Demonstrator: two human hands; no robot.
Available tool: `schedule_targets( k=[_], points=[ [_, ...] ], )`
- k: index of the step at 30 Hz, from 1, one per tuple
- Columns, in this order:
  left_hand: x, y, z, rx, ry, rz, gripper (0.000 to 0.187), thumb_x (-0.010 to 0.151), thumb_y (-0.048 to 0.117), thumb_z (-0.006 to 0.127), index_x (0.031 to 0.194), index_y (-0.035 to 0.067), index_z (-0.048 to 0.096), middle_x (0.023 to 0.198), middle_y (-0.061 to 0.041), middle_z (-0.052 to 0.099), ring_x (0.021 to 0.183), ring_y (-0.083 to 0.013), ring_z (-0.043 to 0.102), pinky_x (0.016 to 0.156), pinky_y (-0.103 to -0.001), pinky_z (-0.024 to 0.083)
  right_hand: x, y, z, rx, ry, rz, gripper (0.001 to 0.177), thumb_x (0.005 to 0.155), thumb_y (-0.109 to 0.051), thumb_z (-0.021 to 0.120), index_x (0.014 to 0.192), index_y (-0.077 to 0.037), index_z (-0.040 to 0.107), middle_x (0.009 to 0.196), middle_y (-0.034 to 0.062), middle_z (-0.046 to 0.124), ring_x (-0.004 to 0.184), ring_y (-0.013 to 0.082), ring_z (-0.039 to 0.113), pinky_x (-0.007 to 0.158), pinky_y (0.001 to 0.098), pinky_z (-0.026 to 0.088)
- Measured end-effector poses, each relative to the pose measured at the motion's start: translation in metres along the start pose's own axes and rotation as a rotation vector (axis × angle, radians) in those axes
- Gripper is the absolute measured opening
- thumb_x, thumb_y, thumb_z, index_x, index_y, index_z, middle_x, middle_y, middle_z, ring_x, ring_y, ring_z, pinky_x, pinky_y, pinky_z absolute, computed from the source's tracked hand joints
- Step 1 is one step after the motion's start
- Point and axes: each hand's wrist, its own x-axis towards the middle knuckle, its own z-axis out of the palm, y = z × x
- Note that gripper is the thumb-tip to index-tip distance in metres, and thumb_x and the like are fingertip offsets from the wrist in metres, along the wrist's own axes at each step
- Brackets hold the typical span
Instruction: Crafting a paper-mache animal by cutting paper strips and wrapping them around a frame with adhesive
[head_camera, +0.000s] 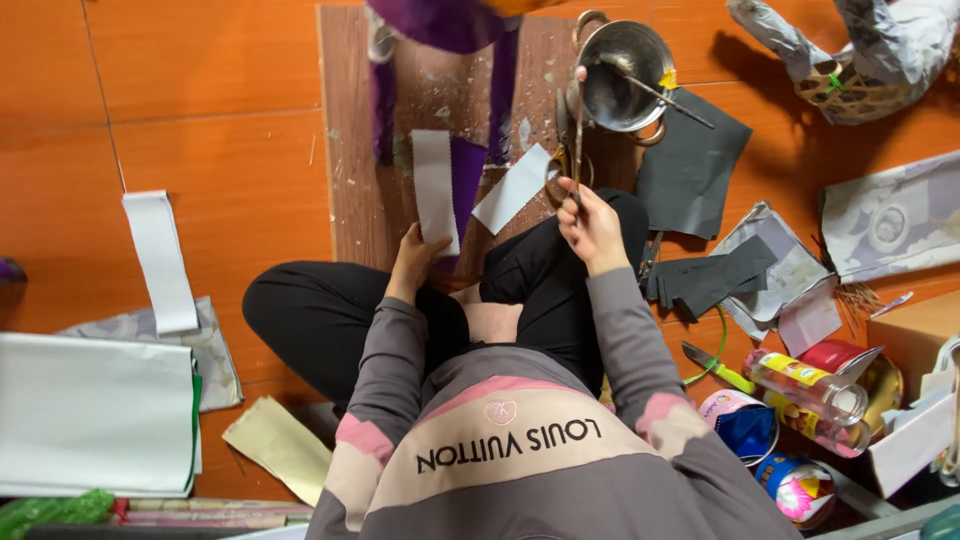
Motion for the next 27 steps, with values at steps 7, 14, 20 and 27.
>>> schedule_targets(
  k=[7,14,20,27],
  points=[
    [-0.005,0.014,-0.002,-0.064,0.052,-0.048,0.075,0.089,0.030,0.077,0.143,-0.003,0.037,0.136,-0.030,0.041,0.126,-0.0404,0.040,0.102,-0.056,0.037,-0.055,0.066,0.032,-0.497,0.008,0.139,0.032,0.100,-0.022,0.040,0.126,-0.009,0.054,0.059,0.0096,0.047,0.043,0.0163,0.044,0.033,0.0169,0.023],
    [-0.007,0.022,-0.004,0.034,0.036,-0.176,0.086,0.099,0.047,0.060,0.152,-0.006,0.018,0.152,-0.035,0.023,0.142,-0.0479,0.019,0.106,-0.071,0.016,0.029,0.091,0.080,-2.067,0.029,-0.437,0.043,0.095,-0.018,0.049,0.136,-0.027,0.055,0.082,0.0196,0.070,0.077,0.0401,0.071,0.065,0.0466,0.059],
    [0.014,0.015,-0.004,-0.105,0.076,-0.299,0.082,0.093,0.030,0.066,0.152,-0.006,0.021,0.153,-0.039,0.013,0.142,-0.0534,0.013,0.108,-0.067,0.020,0.053,0.107,0.097,-1.853,-0.004,-0.682,0.046,0.094,-0.003,0.044,0.138,-0.011,0.047,0.077,0.0241,0.066,0.067,0.0463,0.067,0.056,0.0534,0.057],
    [0.009,-0.005,-0.029,1.085,-0.165,0.453,0.063,0.062,-0.008,0.079,0.122,-0.007,0.061,0.114,-0.025,0.065,0.118,-0.0404,0.057,0.106,-0.045,0.045,-0.058,0.128,0.050,-2.137,0.028,-0.534,0.036,0.090,-0.017,0.059,0.125,-0.028,0.063,0.086,0.0116,0.063,0.066,0.0384,0.070,0.051,0.0442,0.059]
  ],
)
